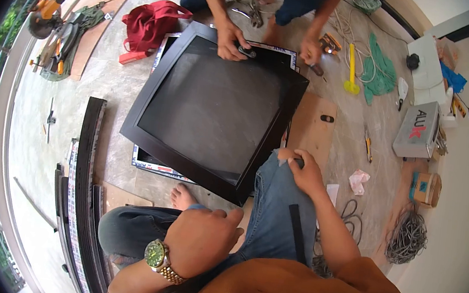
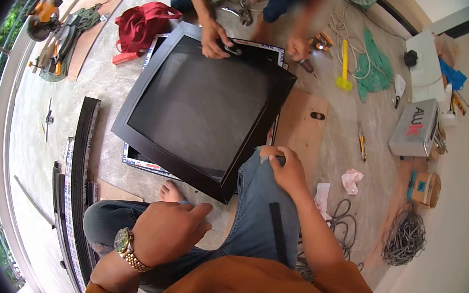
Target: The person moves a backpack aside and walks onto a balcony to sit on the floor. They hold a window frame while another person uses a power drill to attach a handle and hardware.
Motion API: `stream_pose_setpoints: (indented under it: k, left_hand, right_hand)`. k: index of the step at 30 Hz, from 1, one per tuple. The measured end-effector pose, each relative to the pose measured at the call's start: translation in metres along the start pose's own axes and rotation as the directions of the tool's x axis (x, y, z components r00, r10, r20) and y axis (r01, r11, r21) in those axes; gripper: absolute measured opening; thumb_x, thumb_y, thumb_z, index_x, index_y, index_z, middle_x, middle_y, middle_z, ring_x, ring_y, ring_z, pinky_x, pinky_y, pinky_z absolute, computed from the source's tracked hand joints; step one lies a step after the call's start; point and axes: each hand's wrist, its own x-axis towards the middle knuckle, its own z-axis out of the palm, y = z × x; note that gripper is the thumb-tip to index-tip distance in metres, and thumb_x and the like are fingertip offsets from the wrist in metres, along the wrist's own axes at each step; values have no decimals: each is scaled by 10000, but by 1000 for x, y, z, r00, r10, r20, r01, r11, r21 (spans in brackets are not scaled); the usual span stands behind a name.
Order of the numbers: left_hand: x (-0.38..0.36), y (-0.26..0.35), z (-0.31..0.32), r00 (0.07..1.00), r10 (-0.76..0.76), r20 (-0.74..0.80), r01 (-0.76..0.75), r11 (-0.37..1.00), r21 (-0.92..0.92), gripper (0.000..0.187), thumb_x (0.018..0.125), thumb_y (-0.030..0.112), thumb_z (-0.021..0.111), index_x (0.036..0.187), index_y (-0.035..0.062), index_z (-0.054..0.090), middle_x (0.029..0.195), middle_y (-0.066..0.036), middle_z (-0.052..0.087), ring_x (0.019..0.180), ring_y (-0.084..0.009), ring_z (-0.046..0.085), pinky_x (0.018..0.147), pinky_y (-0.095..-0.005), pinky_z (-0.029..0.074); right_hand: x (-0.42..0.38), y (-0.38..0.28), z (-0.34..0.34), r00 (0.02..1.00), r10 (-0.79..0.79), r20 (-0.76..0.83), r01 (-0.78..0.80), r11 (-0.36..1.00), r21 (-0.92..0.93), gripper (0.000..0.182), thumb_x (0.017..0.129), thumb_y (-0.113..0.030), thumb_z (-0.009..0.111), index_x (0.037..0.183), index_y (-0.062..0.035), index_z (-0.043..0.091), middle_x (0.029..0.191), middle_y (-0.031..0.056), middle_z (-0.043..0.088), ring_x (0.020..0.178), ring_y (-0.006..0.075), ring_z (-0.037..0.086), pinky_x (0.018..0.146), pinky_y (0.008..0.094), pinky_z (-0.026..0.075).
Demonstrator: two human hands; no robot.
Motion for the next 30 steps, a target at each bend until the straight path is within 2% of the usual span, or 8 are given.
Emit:
stream_pose_setpoints:
  k: [1, 2, 4, 5, 7, 27, 29, 30]
  left_hand:
    - [-1, 1, 0, 1000, 9, 9, -9, 1000, 12, 249, 842, 262, 589, 1013, 81, 582, 623, -98, 611, 602, -284, 625, 522, -387, 476]
    - [-2, 2, 1, 1000, 18, 19, -19, 1000, 22, 250, 843, 263, 588, 1013, 80, 580, 621, -99, 610, 598, -285, 623, 522, -386, 477]
    - [-5, 4, 0, 1000, 10, 2, -10, 1000, 17, 240, 842, 262, 589, 996, 79, 576, 621, -101, 610, 591, -288, 620, 521, -388, 477]
    - [-6, 5, 0, 1000, 10, -6, -10, 1000, 14, 231, 841, 261, 589, 980, 77, 572, 620, -103, 609, 584, -291, 617, 520, -390, 477]
    - [-7, 6, -1, 1000, 0, -17, 0, 1000, 7, 223, 840, 261, 589, 958, 73, 566, 620, -104, 610, 580, -295, 616, 520, -393, 477]
    - [-3, 8, 4, 994, 69, -79, -69, 998, 4, 192, 816, 232, 608, 817, 46, 562, 638, -123, 619, 566, -280, 635, 472, -364, 482]
    - [-4, 9, 3, 1000, 23, -6, -23, 999, -35, 209, 862, 252, 557, 892, 45, 555, 634, -102, 612, 582, -307, 623, 602, -415, 478]
    - [-4, 9, 3, 1000, 22, -6, -22, 999, -35, 209, 862, 252, 557, 892, 45, 555, 634, -102, 612, 582, -307, 623, 602, -415, 478]
  right_hand:
    - [-4, -3, 2, 999, -54, 6, 55, 992, -116, 466, 844, -313, 596, 1212, -42, 503, 1197, 201, 546, 1104, 348, 528, 921, 410, 425]
    - [-7, -8, 5, 998, -68, 8, 68, 991, -115, 466, 844, -313, 596, 1212, -42, 503, 1197, 201, 546, 1104, 348, 528, 921, 410, 425]
    - [-9, -20, 15, 999, -9, 36, 20, 952, -306, 582, 834, -369, 597, 1285, -56, 406, 1285, 217, 443, 1178, 391, 442, 953, 467, 387]
    - [-8, -28, 17, 999, -24, 39, 34, 951, -307, 582, 834, -369, 597, 1285, -56, 406, 1285, 217, 443, 1178, 391, 442, 953, 467, 387]
    - [-9, -42, 20, 996, 54, 65, -15, 874, -485, 623, 824, -419, 589, 1293, -68, 378, 1280, 216, 429, 1169, 395, 439, 945, 489, 384]
    - [-6, -42, 16, 998, 44, 33, -24, 887, -462, 610, 807, -426, 596, 1269, -75, 406, 1272, 201, 449, 1166, 375, 449, 954, 469, 382]
    - [-6, -43, 15, 998, 49, 42, -24, 887, -462, 613, 808, -429, 594, 1272, -75, 405, 1270, 201, 450, 1166, 375, 449, 953, 470, 383]
    - [-5, -43, 15, 997, 58, 49, -28, 883, -469, 616, 809, -433, 591, 1275, -76, 403, 1270, 201, 449, 1168, 375, 448, 954, 470, 383]
